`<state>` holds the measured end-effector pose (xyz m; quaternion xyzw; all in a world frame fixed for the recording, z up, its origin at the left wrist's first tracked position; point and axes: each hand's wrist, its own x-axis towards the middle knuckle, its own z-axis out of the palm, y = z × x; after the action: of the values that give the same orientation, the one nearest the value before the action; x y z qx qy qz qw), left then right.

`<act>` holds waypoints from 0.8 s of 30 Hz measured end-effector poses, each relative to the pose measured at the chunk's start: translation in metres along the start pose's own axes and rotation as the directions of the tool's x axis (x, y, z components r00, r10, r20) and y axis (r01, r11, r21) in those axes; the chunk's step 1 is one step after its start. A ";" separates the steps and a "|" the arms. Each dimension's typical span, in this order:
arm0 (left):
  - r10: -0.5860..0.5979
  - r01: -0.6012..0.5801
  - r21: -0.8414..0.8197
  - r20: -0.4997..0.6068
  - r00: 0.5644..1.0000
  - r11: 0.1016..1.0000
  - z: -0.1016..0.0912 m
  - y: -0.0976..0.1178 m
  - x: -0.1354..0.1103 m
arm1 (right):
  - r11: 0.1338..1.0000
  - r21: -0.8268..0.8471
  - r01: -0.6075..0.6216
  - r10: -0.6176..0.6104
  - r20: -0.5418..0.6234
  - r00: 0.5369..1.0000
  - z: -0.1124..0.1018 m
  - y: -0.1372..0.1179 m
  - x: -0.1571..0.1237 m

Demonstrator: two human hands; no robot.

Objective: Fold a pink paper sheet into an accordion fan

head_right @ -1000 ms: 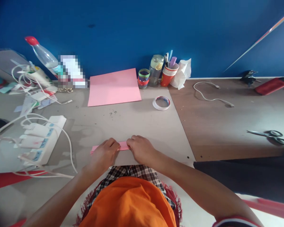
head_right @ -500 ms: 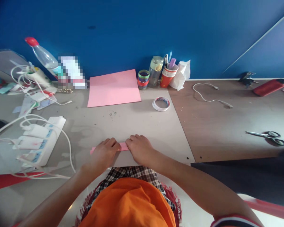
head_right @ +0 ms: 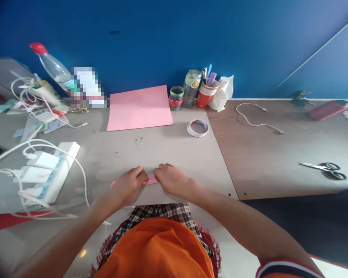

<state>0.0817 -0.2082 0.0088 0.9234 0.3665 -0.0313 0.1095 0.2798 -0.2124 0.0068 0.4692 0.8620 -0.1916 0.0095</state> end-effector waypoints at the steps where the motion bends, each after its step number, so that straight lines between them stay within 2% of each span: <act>1: -0.007 0.007 -0.013 -0.007 1.000 1.000 0.001 -0.001 0.001 | 1.000 0.009 -0.001 0.001 0.009 1.000 0.000 0.001 0.001; 6: -0.001 0.001 -0.040 -0.023 1.000 0.999 0.006 -0.006 0.002 | 0.999 0.036 -0.027 0.025 0.047 0.999 -0.005 0.001 0.003; 9: 0.008 -0.007 0.026 -0.036 0.999 1.000 0.006 -0.004 0.000 | 0.999 -0.019 -0.041 0.042 0.057 0.997 -0.009 -0.007 -0.001; 12: 0.078 -0.058 0.174 -0.110 0.991 0.983 0.004 0.002 -0.004 | 0.984 -0.175 -0.025 0.021 -0.022 1.000 -0.008 -0.016 -0.007; 16: 0.181 -0.098 0.313 -0.251 0.951 0.945 0.010 0.013 -0.013 | 0.939 -0.338 0.070 -0.115 -0.115 0.987 0.003 -0.021 -0.018; 21: 0.156 -0.040 0.268 -0.428 0.890 0.963 0.033 0.017 -0.034 | 0.913 -0.393 0.108 -0.212 -0.232 0.949 0.024 -0.015 -0.039; 24: 0.124 -0.035 0.202 -0.447 0.886 0.979 0.045 0.012 -0.049 | 0.915 -0.394 0.088 -0.216 -0.294 0.931 0.031 -0.010 -0.053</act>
<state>0.0551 -0.2600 -0.0261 0.9253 0.3390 0.1567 -0.0661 0.2962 -0.2700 -0.0081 0.4146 0.9061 0.0576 -0.0613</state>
